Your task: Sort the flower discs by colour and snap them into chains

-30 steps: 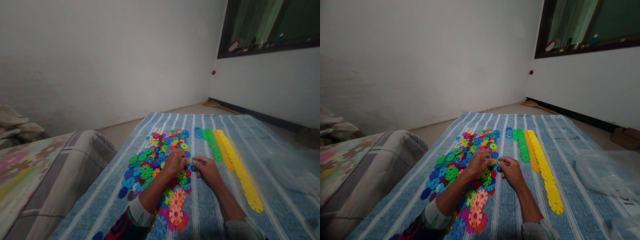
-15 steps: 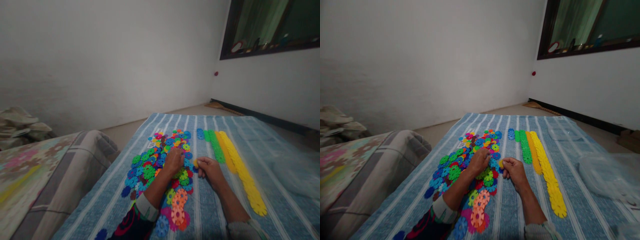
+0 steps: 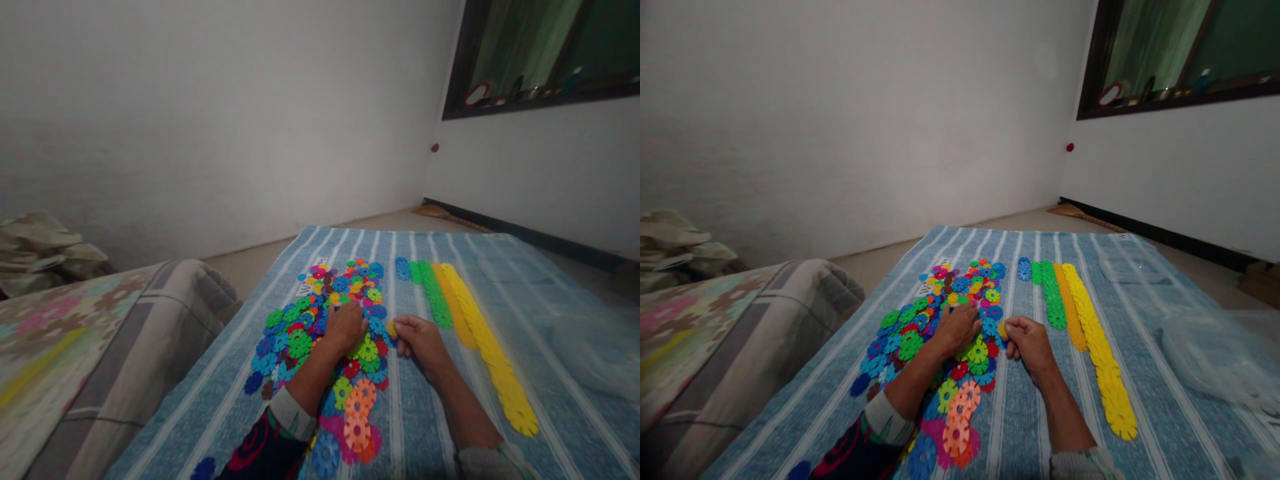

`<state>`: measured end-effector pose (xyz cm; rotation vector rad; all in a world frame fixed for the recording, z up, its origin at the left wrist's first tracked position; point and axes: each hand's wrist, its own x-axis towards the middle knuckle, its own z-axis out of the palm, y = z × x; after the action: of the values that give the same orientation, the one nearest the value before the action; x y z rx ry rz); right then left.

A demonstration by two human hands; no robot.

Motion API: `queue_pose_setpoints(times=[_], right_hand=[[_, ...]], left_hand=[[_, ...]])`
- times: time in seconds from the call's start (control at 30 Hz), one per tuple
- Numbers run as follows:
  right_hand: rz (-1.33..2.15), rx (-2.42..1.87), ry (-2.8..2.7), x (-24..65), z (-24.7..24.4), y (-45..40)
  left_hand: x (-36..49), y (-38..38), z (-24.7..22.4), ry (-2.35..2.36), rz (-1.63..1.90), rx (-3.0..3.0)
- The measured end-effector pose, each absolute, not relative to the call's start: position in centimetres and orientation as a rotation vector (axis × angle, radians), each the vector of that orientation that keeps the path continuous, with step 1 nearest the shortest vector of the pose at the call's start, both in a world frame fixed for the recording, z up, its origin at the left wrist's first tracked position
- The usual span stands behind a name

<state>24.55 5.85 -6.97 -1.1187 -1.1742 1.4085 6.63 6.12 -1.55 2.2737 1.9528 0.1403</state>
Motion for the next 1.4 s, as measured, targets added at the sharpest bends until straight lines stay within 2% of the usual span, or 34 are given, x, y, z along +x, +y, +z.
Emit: queue_pose_setpoints(times=[0.3,0.5,0.97,1.27,1.4], right_hand=[[1.432,-1.105,-1.185,24.4,-7.2,6.2],[1.431,-1.109,-1.177,24.3,-7.0,6.1],[1.436,-1.098,-1.184,24.3,-6.9,6.2],[1.427,-1.072,-1.184,24.2,-7.2,6.3],[1.445,-1.046,-1.151,24.2,-6.9,6.3]], left_hand=[[1.5,9.3,-0.6,2.474,0.178,1.88],[1.3,10.6,-0.5,2.4,0.105,1.883],[1.3,11.2,-1.2,2.406,0.242,1.837],[1.2,9.9,-1.3,1.962,0.807,1.77],[3.6,8.0,-1.0,1.624,0.879,1.591]])
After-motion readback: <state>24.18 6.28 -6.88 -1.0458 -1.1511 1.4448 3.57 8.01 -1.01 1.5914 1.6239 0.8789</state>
